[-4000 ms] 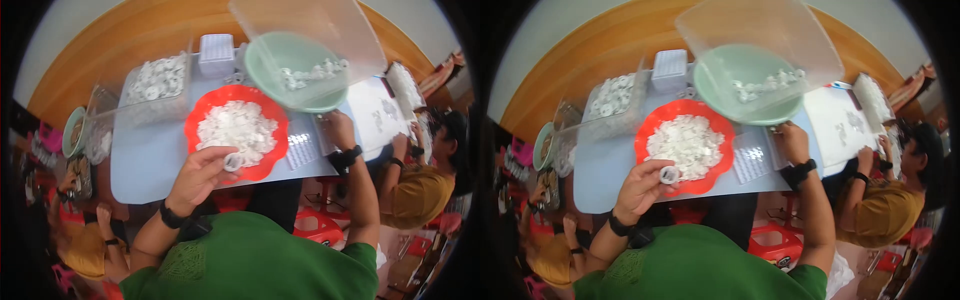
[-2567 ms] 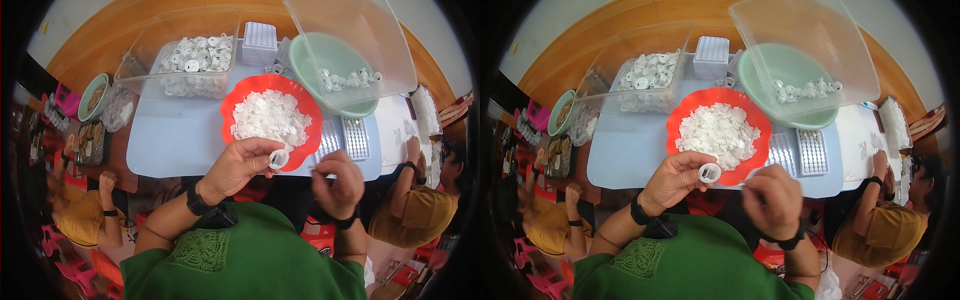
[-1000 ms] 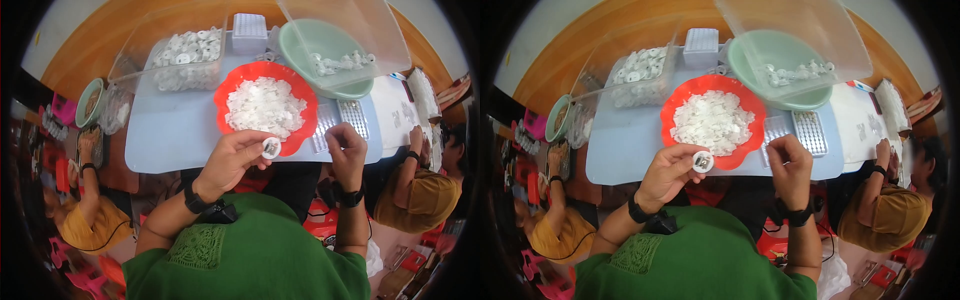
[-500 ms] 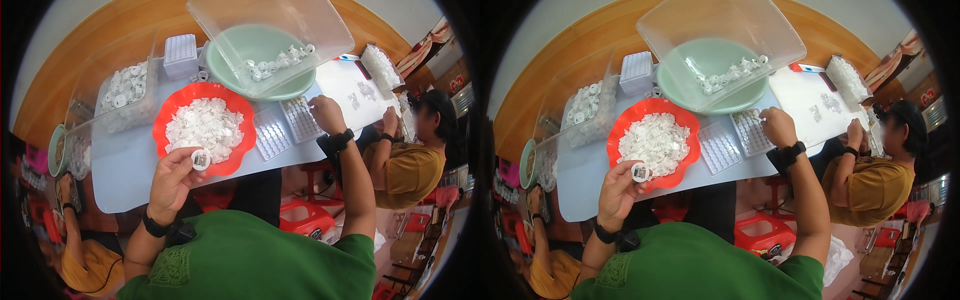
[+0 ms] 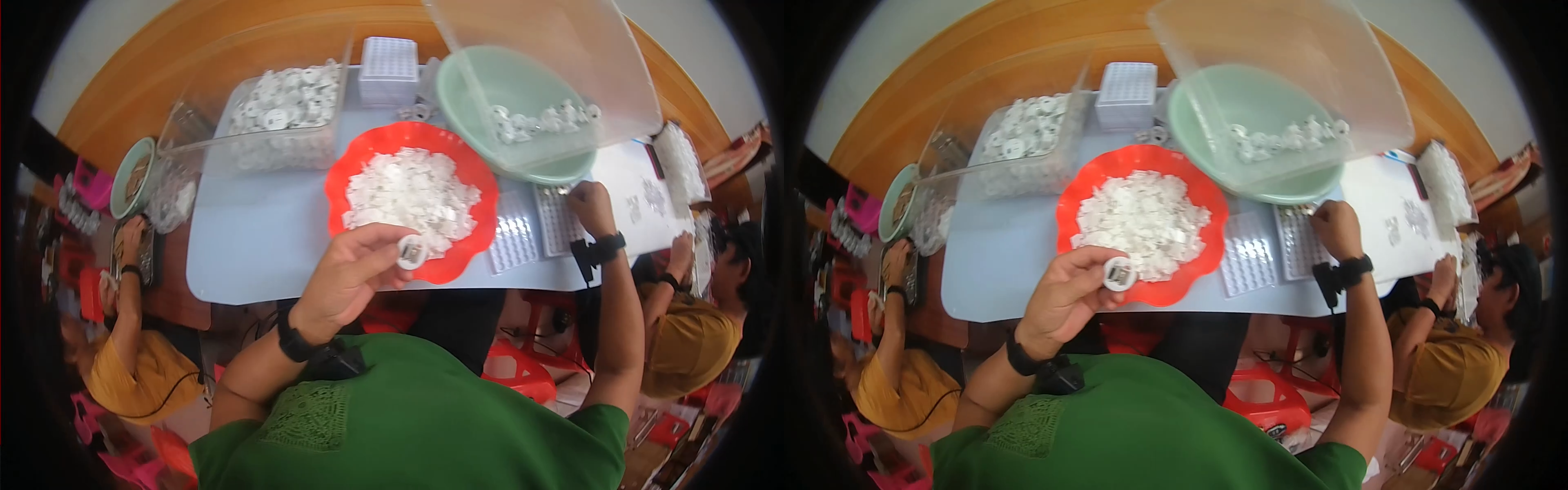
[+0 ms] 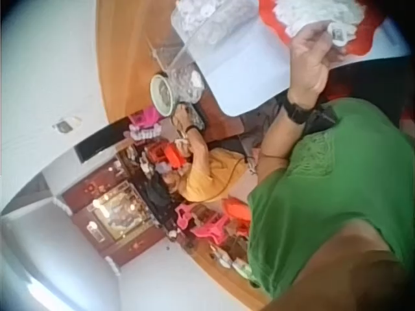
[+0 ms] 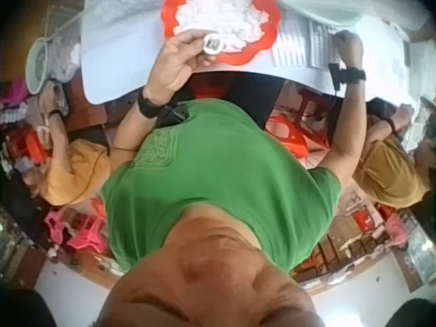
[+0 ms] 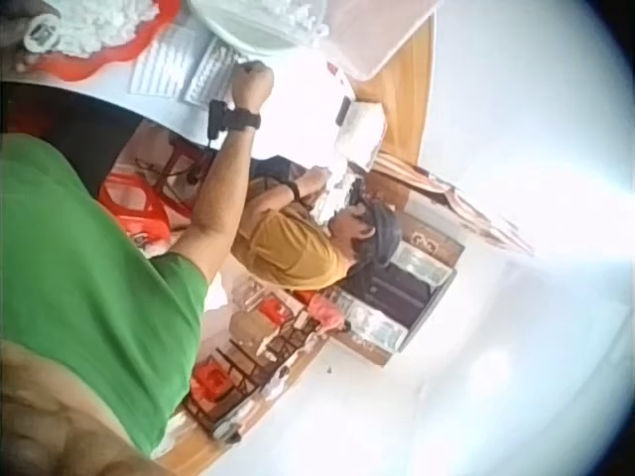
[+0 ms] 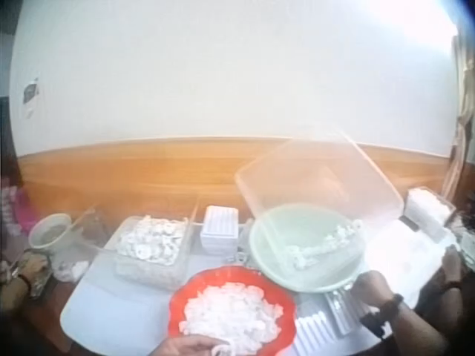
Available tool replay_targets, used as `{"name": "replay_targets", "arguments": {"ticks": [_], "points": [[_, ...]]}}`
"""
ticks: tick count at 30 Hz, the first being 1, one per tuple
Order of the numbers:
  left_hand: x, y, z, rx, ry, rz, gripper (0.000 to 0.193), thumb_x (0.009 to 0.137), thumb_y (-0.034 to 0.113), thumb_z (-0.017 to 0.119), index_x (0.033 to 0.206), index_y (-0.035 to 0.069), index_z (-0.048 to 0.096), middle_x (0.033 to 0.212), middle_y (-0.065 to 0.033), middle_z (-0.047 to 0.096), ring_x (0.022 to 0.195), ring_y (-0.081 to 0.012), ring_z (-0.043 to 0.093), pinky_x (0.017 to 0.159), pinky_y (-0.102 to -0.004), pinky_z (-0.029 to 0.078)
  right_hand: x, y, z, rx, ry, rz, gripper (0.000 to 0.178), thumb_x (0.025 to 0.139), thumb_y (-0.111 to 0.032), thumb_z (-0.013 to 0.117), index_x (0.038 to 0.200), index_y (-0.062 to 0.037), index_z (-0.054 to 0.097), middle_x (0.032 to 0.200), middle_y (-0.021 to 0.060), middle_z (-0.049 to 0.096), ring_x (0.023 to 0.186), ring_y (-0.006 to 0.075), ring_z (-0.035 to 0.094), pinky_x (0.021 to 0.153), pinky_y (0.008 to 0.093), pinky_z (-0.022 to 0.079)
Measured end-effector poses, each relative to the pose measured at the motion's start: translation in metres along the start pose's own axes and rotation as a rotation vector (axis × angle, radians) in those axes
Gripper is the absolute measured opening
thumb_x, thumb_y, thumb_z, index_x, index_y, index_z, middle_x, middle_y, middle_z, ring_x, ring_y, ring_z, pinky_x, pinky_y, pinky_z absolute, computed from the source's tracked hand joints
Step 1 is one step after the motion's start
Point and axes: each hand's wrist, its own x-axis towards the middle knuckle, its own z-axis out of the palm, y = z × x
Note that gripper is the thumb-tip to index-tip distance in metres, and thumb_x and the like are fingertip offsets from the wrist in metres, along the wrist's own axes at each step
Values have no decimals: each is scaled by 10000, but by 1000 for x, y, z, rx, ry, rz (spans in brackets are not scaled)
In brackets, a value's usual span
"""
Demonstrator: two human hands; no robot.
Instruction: The recorder is assembling small white plastic components by inserting small black pieces into them.
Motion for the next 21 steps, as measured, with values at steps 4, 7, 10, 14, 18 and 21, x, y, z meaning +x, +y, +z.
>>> {"name": "replay_targets", "arguments": {"ticks": [4,7,10,14,18,21], "points": [[-3,1,-1,-41,-54,-13,280,942,100,517,1180,-46,528,980,-124,628,788,-158,628,703,-264,533,-4,-1,-2,81,-25,20,122,689,-85,640,709,36,648,648,185,622,607,308,614,595,374,480],[-6,4,-2,-55,-74,-7,286,946,104,513,1190,-45,523,986,-122,626,793,-154,630,707,-260,535,-14,-13,-16,61,-8,-7,101,688,-62,637,708,37,632,624,158,611,565,271,592,571,357,471],[-10,5,-3,-58,-70,8,293,947,106,512,1198,-46,519,989,-119,626,797,-152,630,704,-257,534,-34,-61,-45,127,44,23,61,710,-27,624,724,29,605,593,112,575,541,210,561,549,317,455],[-8,2,-4,-67,-100,6,297,946,105,514,1200,-50,518,993,-116,626,808,-154,634,698,-252,532,-76,-157,-57,349,140,-263,95,717,91,588,758,14,549,688,70,524,554,130,528,538,241,428],[-10,-1,2,-63,-149,15,294,940,97,520,1194,-50,524,992,-115,629,810,-153,635,694,-250,532,-97,-227,-40,519,129,-489,165,671,75,658,780,-14,571,722,79,552,571,182,570,490,275,443],[-17,1,6,0,-137,38,295,933,92,531,1191,-50,528,993,-118,636,829,-159,642,694,-251,534,-99,-249,-17,489,242,-633,226,621,56,706,788,-25,577,728,86,543,582,240,562,474,326,433]]}}
